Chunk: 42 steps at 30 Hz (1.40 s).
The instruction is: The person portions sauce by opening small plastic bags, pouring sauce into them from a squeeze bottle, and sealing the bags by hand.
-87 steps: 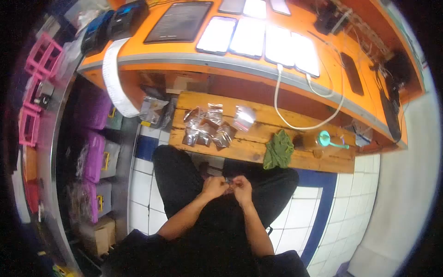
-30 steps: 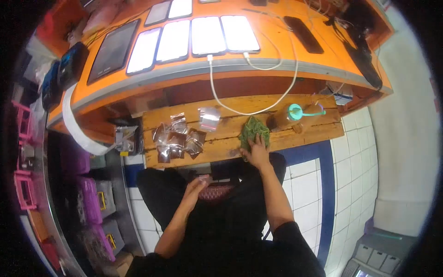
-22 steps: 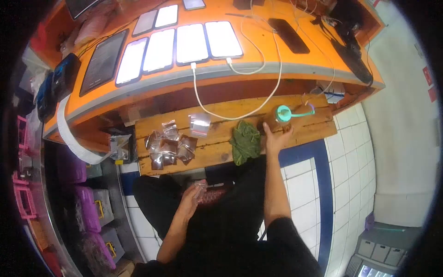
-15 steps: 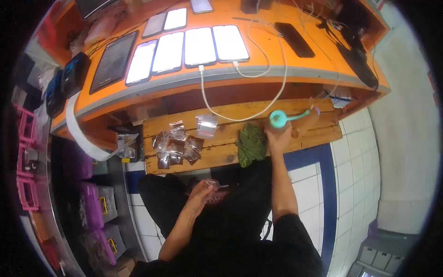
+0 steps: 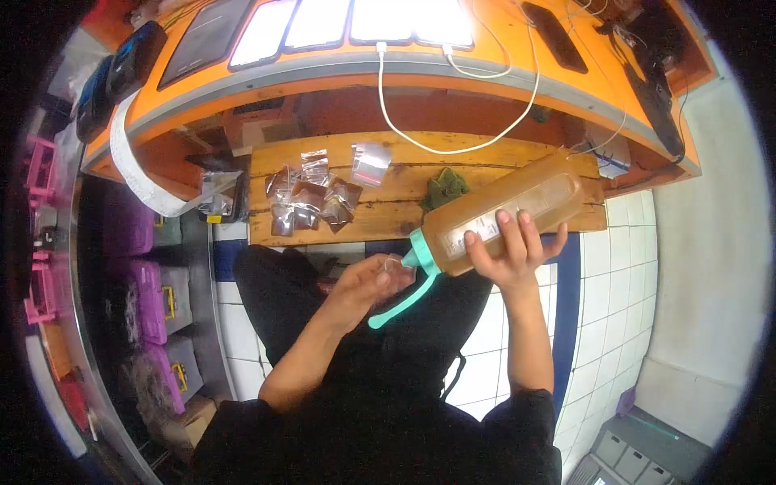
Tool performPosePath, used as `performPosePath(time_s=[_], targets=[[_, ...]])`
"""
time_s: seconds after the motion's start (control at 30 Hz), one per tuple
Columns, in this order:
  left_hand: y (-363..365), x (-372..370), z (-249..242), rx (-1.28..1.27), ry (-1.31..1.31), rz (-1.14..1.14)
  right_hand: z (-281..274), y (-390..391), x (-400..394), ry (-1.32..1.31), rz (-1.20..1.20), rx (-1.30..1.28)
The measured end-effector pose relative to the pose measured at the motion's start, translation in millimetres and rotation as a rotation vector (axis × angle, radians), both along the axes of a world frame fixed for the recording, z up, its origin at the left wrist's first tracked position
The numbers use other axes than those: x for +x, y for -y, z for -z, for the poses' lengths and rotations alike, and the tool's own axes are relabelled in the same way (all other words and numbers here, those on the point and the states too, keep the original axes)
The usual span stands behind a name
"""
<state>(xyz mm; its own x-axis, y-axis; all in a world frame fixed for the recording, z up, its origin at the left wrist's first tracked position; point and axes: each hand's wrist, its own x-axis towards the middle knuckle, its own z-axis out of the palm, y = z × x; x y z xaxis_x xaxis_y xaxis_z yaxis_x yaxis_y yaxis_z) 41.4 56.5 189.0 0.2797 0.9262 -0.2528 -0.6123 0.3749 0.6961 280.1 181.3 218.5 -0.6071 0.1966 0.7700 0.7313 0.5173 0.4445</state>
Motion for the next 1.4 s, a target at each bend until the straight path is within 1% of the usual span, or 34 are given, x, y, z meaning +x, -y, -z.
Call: performPosePath(time_s=[0.07, 0.1, 0.2, 0.27, 0.3, 0.4, 0.5, 0.6, 0.7, 0.8, 0.93, 1.13, 1.23, 1.4], targets=[[-0.1, -0.8, 1.0, -0.026, 0.015, 0.015, -10.6, 1.6, 0.9, 0.061, 0.004, 0.046], [-0.9, -1.2, -3.4, 0.01, -0.002, 0.03, -15.7, 2.5, 0.8, 0.087, -0.011, 0.061], [-1.1, -7.9, 8.2, 0.068, 0.001, 0.117, -30.5, 6.4, -4.6, 0.136, -0.034, 0.102], [-0.4, -7.0, 8.0, 0.066, 0.095, 0.088, -37.9, 6.2, -7.6, 0.173, -0.043, 0.151], [0.5, -6.5, 7.8, 0.063, 0.143, 0.073, -47.0, 13.4, -13.9, 0.155, -0.032, 0.089], [2.1, -9.6, 8.2, 0.053, 0.272, 0.095, -54.8, 13.9, -15.5, 0.184, -0.045, 0.123], [2.3, -9.0, -1.6, 0.026, 0.273, 0.086, -60.9, 17.0, -12.9, 0.234, -0.041, 0.143], [1.6, -9.5, 1.2, 0.049, 0.3, 0.099, -65.6, 20.0, -16.4, 0.251, -0.045, 0.147], [-0.1, -9.2, 5.7, 0.13, 0.305, 0.116, -71.4, 18.1, -16.0, 0.297, -0.062, 0.18], [-0.1, -11.4, 3.1, 0.107, 0.292, 0.147, -71.3, 19.9, -15.8, 0.311, -0.042, 0.156], [0.9, -11.2, -1.4, 0.084, 0.307, 0.108, -69.6, 22.1, -12.1, 0.334, 0.002, 0.133], [-1.1, -10.9, 4.7, 0.088, 0.286, 0.107, -64.5, 17.0, -15.5, 0.304, -0.095, 0.186], [-2.8, -12.0, 6.7, 0.092, 0.286, 0.128, -65.5, 19.2, -14.2, 0.377, -0.002, 0.159], [-5.8, -12.7, 7.9, 0.093, 0.283, 0.147, -57.9, 15.8, -10.0, 0.361, -0.012, 0.149]])
